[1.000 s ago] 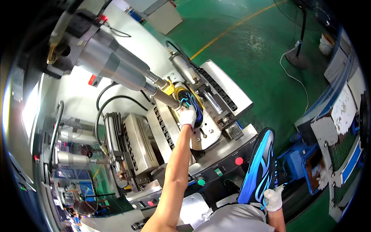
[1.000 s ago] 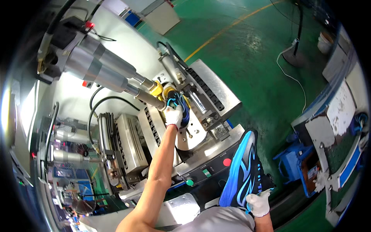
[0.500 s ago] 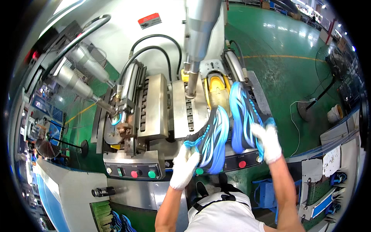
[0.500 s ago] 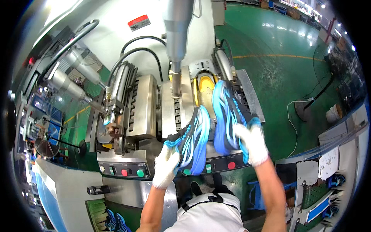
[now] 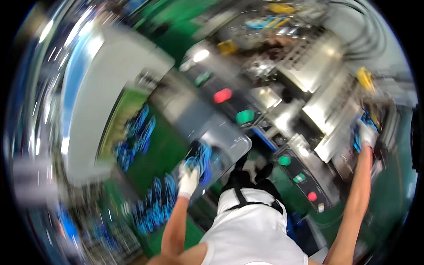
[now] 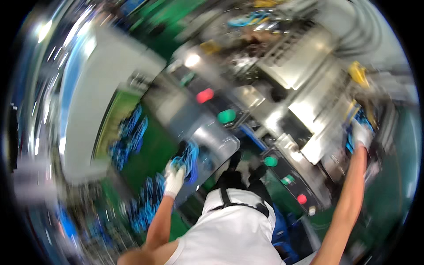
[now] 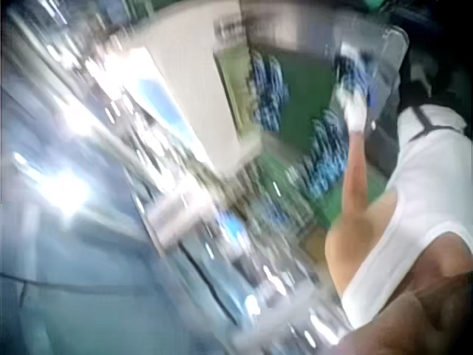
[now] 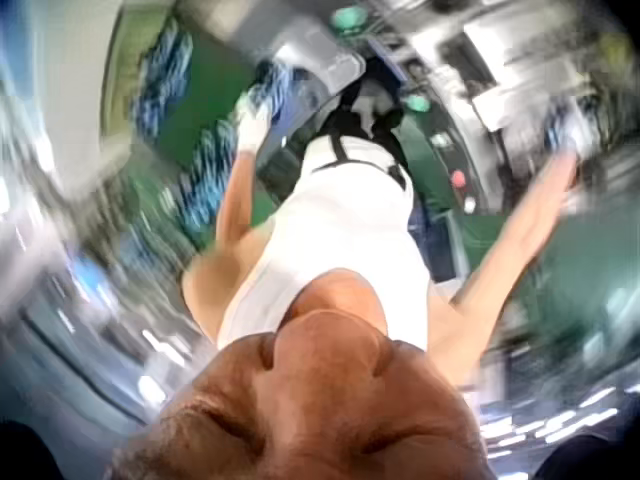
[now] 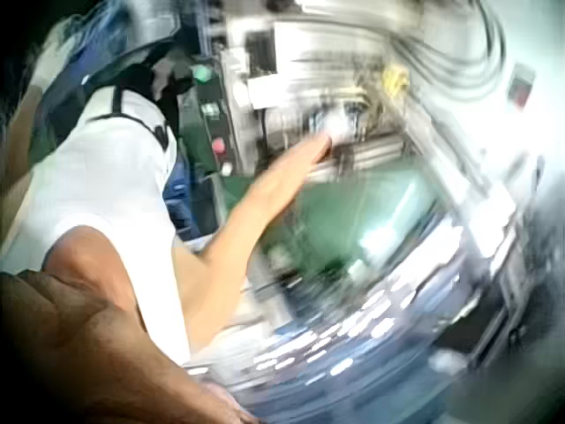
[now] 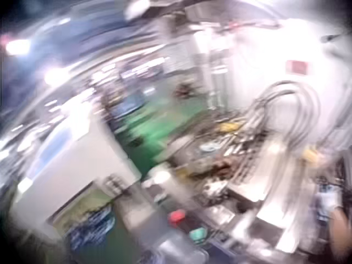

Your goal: The person picks up pairs of blue and black shoes from a conveyor belt, places them individually into a pressing machine one at a time, and then returns them to the conveyor belt.

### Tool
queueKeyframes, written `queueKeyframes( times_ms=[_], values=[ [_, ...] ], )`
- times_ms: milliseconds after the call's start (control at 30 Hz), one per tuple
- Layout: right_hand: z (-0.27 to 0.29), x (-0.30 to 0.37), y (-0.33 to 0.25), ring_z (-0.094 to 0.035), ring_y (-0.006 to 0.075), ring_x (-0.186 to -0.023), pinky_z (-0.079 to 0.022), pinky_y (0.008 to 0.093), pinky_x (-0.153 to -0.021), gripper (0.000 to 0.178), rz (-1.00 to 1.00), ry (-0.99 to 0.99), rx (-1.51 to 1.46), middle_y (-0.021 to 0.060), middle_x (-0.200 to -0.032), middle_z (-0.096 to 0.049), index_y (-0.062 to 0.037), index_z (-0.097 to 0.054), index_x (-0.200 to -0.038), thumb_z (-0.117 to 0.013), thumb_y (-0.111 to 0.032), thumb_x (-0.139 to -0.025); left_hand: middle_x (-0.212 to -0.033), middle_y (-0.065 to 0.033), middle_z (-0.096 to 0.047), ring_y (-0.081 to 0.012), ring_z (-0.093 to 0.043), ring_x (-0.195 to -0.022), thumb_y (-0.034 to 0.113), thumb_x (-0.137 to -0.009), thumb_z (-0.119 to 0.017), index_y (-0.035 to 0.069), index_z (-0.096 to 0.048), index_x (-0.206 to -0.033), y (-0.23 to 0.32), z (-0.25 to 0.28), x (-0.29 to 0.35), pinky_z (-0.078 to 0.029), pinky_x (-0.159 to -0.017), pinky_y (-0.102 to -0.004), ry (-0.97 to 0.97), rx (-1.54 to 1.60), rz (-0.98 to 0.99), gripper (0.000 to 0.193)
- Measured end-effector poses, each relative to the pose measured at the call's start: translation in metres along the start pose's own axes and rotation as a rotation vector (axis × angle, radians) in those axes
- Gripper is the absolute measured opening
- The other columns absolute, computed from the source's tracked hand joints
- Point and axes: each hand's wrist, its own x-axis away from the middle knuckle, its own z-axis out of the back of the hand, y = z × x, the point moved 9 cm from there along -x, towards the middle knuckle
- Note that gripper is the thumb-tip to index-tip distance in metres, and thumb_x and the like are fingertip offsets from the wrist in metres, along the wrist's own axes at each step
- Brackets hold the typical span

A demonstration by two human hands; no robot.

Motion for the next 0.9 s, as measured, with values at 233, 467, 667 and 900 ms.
queueKeyframes(
  times_ms=[233,467,667,900],
  values=[
    [0.076,-0.06,0.164,-0.061,0.0186,-0.102,-0.049,0.0325,-0.095,0.062,-0.234,-0.015,-0.343,0.0073,-0.119,-0.069,0.0093,-0.067,-0.122,-0.088,-0.031,-0.079,-0.126,-0.0187,-0.067,-0.0351,-0.066,-0.115,0.032,-0.07,-0.086,0.012,-0.043,-0.147,-0.009,-0.114,-0.052,-0.051,-0.101,-0.0434,0.07,0.288,0.208,0.09],
    [0.045,0.218,-0.111,-0.057,0.0346,-0.127,-0.046,0.0431,-0.108,0.089,0.383,0.438,0.241,0.0266,-0.141,-0.056,0.0099,-0.05,-0.14,-0.072,-0.059,-0.088,-0.11,-0.0195,-0.069,-0.0374,-0.067,-0.105,0.021,-0.071,-0.083,0.005,-0.059,-0.123,-0.009,-0.107,-0.059,-0.053,-0.092,-0.044,0.261,0.434,0.065,0.059],
    [-0.202,0.342,-0.058,-0.031,0.0401,-0.149,-0.025,0.0451,-0.124,0.09,0.986,0.118,0.919,0.0269,-0.158,-0.035,0.0058,-0.029,-0.154,-0.068,-0.046,-0.092,-0.132,-0.0255,-0.059,-0.0411,-0.059,-0.12,0.045,-0.076,-0.08,0.003,-0.033,-0.152,-0.004,-0.13,-0.07,-0.047,-0.101,-0.048,-0.189,0.445,0.037,0.099],
    [-0.226,0.364,-0.111,-0.031,0.0436,-0.148,-0.026,0.0458,-0.122,0.094,0.792,-0.273,0.73,0.0327,-0.158,-0.032,0.0054,-0.029,-0.155,-0.075,-0.042,-0.087,-0.146,-0.025,-0.048,-0.0362,-0.049,-0.136,0.031,-0.087,-0.076,-0.003,-0.038,-0.15,-0.053,-0.043,-0.065,-0.038,-0.115,-0.0409,-0.072,0.796,-0.201,0.081]
  ],
)
